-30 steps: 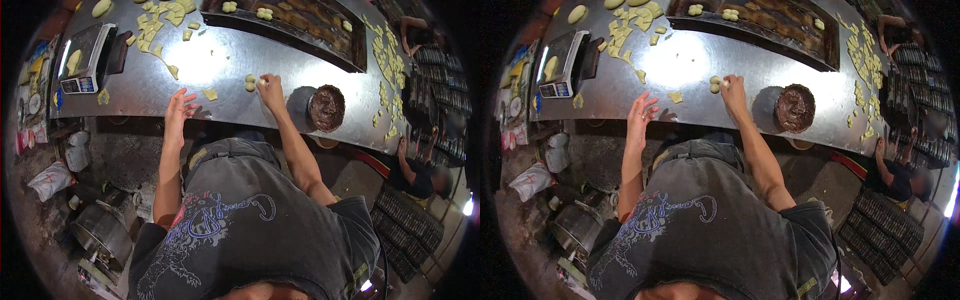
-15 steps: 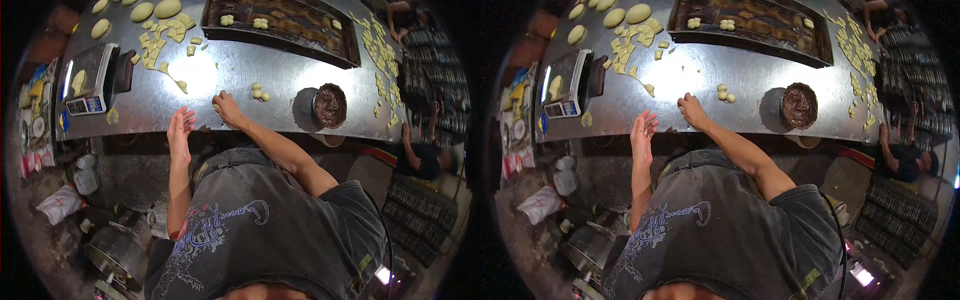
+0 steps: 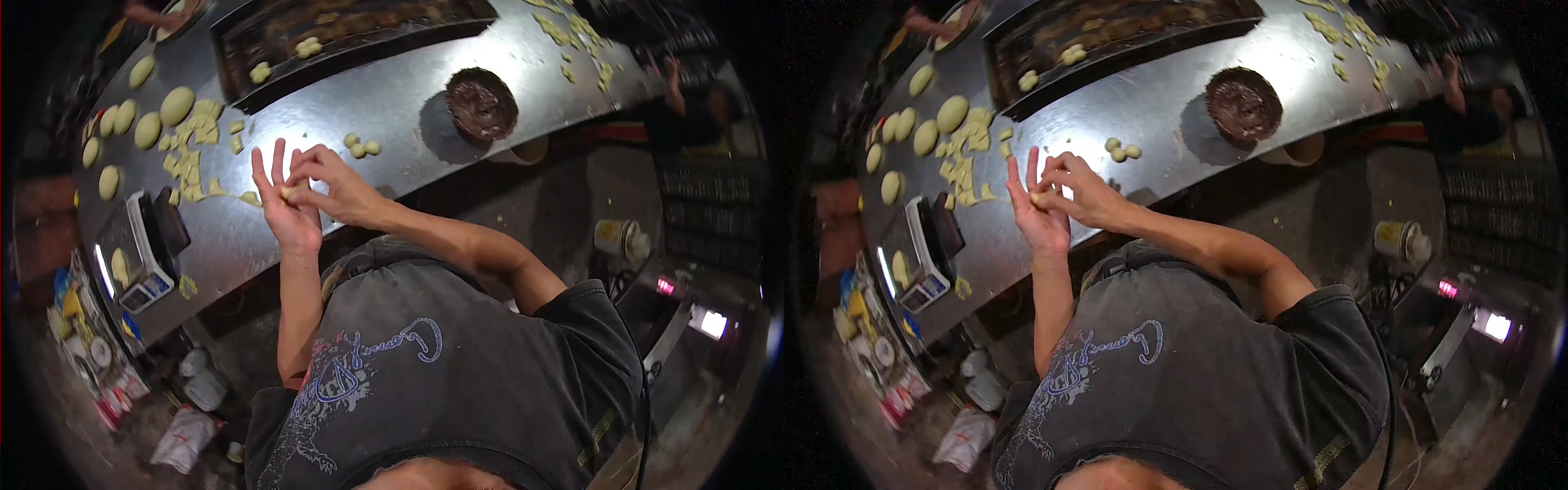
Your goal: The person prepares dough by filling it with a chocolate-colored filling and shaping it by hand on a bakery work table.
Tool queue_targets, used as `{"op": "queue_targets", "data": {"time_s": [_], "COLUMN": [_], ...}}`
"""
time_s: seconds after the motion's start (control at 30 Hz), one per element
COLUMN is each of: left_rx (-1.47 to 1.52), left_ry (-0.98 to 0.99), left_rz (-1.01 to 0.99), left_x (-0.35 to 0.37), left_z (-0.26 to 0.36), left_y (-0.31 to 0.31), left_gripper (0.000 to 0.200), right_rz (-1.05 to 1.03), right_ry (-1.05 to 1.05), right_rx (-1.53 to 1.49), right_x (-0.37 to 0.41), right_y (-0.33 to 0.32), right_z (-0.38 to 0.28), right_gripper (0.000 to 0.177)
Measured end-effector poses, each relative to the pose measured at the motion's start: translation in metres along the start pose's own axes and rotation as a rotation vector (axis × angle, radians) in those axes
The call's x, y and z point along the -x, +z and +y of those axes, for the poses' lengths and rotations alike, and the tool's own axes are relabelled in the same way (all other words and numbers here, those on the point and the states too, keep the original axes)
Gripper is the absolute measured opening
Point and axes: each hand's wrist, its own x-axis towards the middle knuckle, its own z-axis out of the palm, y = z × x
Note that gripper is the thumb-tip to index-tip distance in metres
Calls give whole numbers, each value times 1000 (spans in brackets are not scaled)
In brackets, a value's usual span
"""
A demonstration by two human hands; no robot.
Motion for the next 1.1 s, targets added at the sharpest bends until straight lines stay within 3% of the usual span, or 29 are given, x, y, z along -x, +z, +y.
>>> {"op": "queue_targets", "data": {"time_s": [0.07,0.2,0.23,0.37,0.43,0.53,0.6,0.63,0.73,0.77,0.8,0.87,0.97,1.1], "left_rx": [-323,-1019,-835,-622,-709,-747,-509,-458,-203,-227,-189,-111,60,101], "left_ry": [252,1022,1056,1054,923,514,-176,-432,-1024,-1016,-1034,-1067,-1083,-1063], "left_rz": [-195,-494,-444,-663,-809,-950,-796,-605,-334,-336,-352,-383,-204,33], "left_x": [2,-5,-6,-26,-31,-16,-9,-14,-31,-31,-32,-36,-28,-28], "left_z": [-9,-16,-27,-83,-119,-156,-192,-221,-253,-262,-269,-285,-295,-289], "left_y": [30,66,82,103,109,124,125,115,119,123,124,125,130,160], "left_gripper": [61,58,60,53,64,98,101,95,91,89,88,88,85,82], "right_rz": [-23,77,82,73,44,77,195,263,194,63,-9,-71,107,218], "right_ry": [306,502,521,735,768,818,863,838,785,849,910,944,977,1055], "right_rx": [-313,-865,-967,-1295,-1151,-749,-453,-298,229,369,248,77,151,-387], "right_x": [-8,7,11,22,26,42,56,66,71,71,59,68,51,36], "right_y": [-33,-75,-84,-137,-174,-229,-260,-268,-279,-277,-277,-266,-274,-302], "right_z": [-8,-10,-7,10,23,61,102,130,153,157,139,171,170,193], "right_gripper": [22,26,26,35,25,21,24,27,33,38,41,42,44,45]}}
